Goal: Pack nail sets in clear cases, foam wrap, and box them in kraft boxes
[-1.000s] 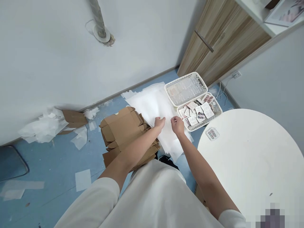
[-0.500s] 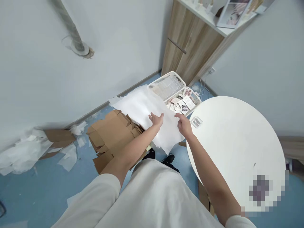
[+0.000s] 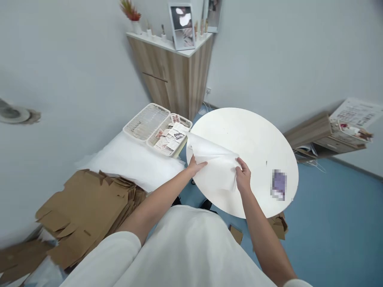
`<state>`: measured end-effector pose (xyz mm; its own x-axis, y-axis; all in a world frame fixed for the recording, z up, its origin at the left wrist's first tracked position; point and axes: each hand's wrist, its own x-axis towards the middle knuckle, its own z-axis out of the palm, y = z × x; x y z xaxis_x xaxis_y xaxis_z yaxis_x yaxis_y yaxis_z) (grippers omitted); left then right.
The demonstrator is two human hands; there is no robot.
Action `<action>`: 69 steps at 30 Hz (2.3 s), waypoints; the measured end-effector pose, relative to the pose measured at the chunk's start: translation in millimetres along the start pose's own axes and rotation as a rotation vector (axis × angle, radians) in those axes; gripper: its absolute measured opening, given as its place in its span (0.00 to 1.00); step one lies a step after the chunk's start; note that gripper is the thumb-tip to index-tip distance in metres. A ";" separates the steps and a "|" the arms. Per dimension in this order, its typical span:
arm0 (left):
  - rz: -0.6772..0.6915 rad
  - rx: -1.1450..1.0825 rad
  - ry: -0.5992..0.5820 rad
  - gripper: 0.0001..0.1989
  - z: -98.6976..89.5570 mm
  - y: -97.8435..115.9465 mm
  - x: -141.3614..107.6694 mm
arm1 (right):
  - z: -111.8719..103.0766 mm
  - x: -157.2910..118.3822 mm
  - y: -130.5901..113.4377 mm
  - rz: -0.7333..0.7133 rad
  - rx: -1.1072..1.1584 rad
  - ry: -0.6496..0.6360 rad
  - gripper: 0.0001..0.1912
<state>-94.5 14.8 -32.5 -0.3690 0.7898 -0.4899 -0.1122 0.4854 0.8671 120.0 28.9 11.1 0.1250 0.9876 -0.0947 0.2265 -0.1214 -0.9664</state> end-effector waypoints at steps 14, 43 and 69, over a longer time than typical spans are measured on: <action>0.159 0.507 -0.202 0.44 100.3 -18.4 6.9 | -103.0 -13.7 111.8 0.049 -0.479 -0.164 0.28; 0.734 1.156 -0.611 0.29 68.7 -53.0 -21.2 | -86.5 -34.3 113.7 -0.203 -1.041 -0.419 0.21; 0.470 0.903 -0.098 0.36 -22.9 -25.7 47.2 | 42.5 20.4 61.0 -0.160 -0.730 -0.507 0.26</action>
<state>-130.2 31.0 -75.8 -0.1146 0.9807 -0.1581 0.7768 0.1877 0.6011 95.3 45.9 -60.0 -0.3626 0.9022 -0.2333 0.7831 0.1593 -0.6012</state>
